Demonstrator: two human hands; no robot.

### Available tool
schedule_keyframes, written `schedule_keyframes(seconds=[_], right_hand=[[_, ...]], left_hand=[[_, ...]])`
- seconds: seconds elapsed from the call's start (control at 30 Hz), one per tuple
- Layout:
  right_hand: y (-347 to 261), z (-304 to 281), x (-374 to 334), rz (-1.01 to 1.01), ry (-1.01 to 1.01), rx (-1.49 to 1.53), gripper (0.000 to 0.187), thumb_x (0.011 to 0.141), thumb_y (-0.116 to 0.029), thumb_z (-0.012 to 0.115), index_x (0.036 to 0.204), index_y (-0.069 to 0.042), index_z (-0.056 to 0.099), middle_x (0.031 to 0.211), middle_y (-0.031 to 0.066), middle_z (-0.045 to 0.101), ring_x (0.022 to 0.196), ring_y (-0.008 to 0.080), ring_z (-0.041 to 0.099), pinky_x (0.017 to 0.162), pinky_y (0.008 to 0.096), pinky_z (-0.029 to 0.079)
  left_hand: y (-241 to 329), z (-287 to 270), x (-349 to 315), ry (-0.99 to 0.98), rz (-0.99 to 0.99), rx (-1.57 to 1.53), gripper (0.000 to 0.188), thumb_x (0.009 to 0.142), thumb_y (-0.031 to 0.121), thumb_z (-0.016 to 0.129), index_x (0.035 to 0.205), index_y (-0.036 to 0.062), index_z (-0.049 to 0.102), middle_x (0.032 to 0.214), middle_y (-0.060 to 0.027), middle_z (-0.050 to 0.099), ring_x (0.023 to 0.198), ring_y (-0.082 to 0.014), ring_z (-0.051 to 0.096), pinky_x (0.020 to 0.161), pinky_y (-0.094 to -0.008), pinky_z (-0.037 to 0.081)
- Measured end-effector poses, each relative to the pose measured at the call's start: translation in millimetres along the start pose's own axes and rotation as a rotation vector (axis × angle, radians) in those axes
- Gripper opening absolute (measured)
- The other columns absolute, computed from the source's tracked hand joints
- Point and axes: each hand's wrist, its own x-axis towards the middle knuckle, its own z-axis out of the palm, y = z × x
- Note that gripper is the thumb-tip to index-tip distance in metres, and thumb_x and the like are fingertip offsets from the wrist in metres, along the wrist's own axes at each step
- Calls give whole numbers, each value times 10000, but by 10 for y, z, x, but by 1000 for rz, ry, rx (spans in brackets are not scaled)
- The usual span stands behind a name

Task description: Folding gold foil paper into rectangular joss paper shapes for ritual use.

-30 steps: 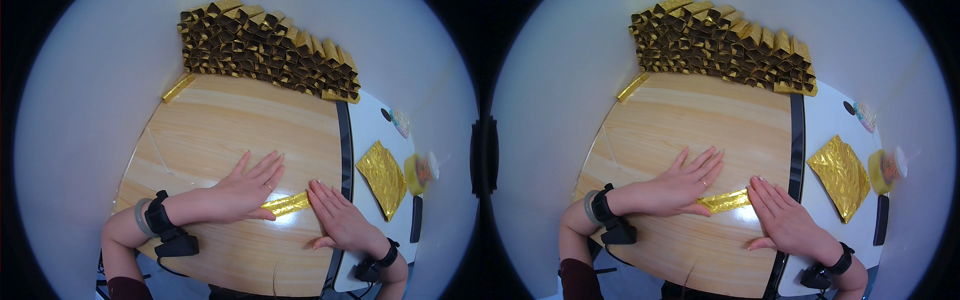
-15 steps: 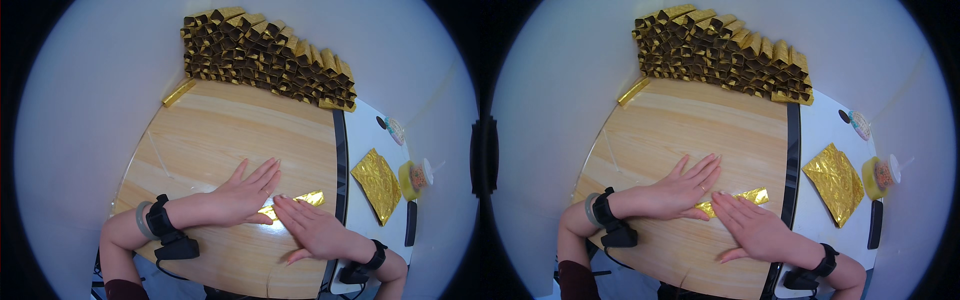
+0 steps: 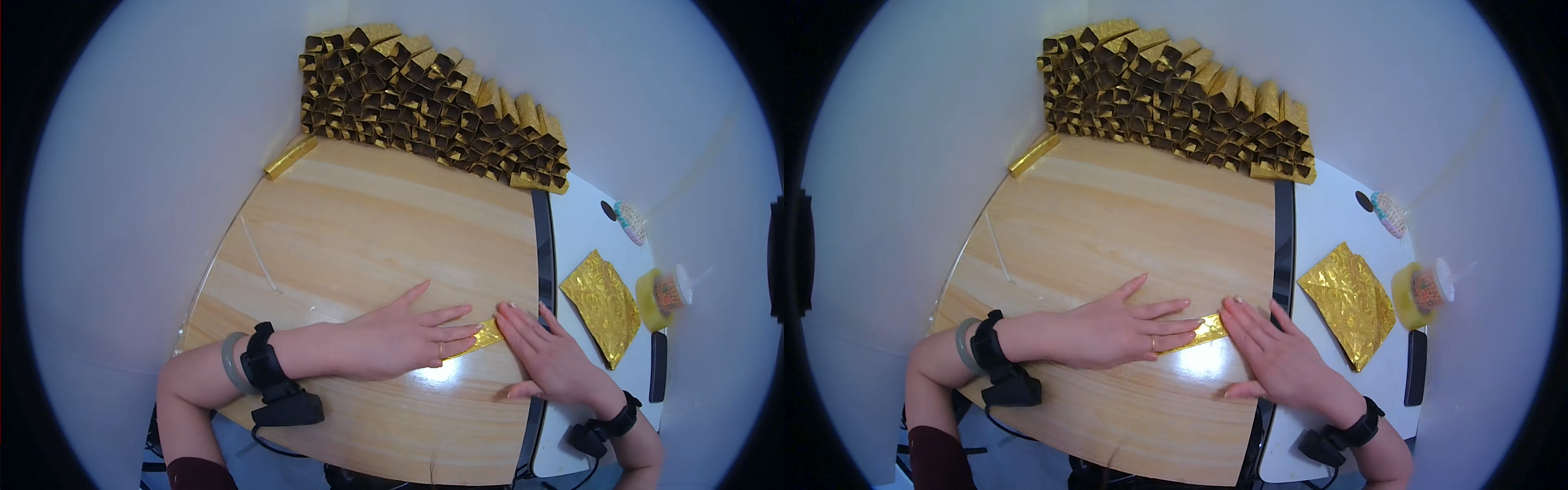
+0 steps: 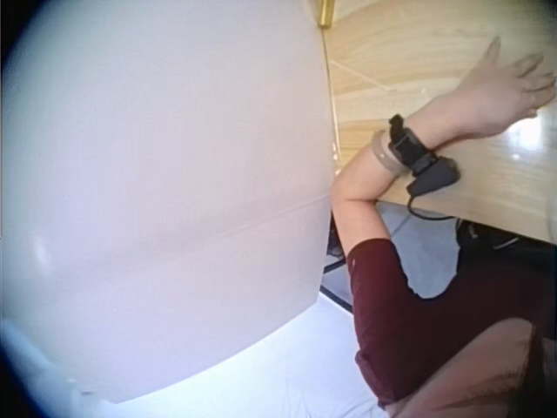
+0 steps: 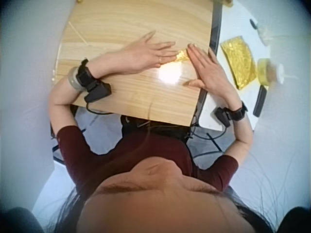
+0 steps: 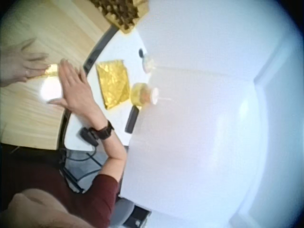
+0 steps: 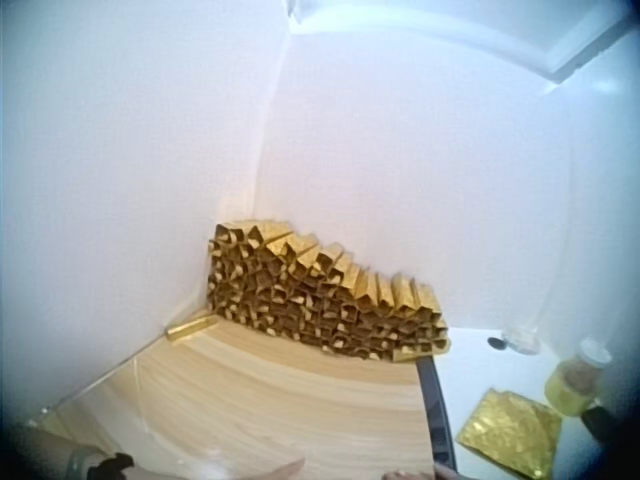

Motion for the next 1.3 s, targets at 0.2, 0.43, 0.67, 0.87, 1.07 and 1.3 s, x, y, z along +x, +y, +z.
schedule_keyframes(seconds=[0.2, 0.43, 0.67, 0.87, 1.07, 1.3], right_hand=[[300, 7, 131, 100, 42, -64, 957, 854, -707, 413, 1507, -41, 196, 1563, 130, 234, 1450, 257, 216, 1174, 497, 120], [277, 33, 165, 114, 56, -164, 918, 872, -678, 430, 1508, -55, 206, 1557, 120, 256, 1453, 271, 207, 1172, 504, 124], [-26, 16, 219, -122, 49, 175, 921, 914, -662, 366, 1490, 28, 167, 1548, 223, 207, 1458, 299, 178, 1176, 469, 143], [354, -54, 140, 23, -9, 72, 927, 918, -654, 362, 1501, 25, 122, 1562, 195, 190, 1458, 271, 185, 1184, 461, 104], [-128, -29, 263, -52, -12, 47, 936, 912, -655, 381, 1497, 32, 133, 1560, 197, 196, 1456, 280, 191, 1177, 474, 136], [306, -10, 168, 40, 11, 104, 952, 890, -675, 406, 1504, 6, 148, 1557, 203, 200, 1458, 286, 186, 1180, 468, 121]], left_hand=[[70, 62, 66, 108, -29, 44, 528, 1017, 346, 371, 1475, 92, 309, 1547, -77, 280, 1457, -234, 188, 1132, -605, 157], [312, 55, 36, 106, -1, 149, 581, 1012, 339, 383, 1349, -133, 399, 1432, -258, 396, 1379, -318, 347, 1123, -384, 285], [249, 133, 17, 229, 41, 23, 579, 995, 340, 424, 1311, -146, 440, 1392, -270, 440, 1350, -340, 382, 1120, -399, 290], [458, -29, -9, 50, -55, 194, 566, 986, 314, 434, 1324, -140, 426, 1418, -277, 410, 1357, -329, 385, 1130, -395, 284], [419, 15, -38, 128, -34, 242, 542, 970, 295, 455, 1279, -150, 470, 1359, -288, 472, 1309, -347, 447, 1111, -399, 316], [513, -1, -67, 142, -30, 308, 525, 952, 280, 482, 1249, -152, 500, 1315, -297, 507, 1280, -361, 475, 1095, -409, 338]])
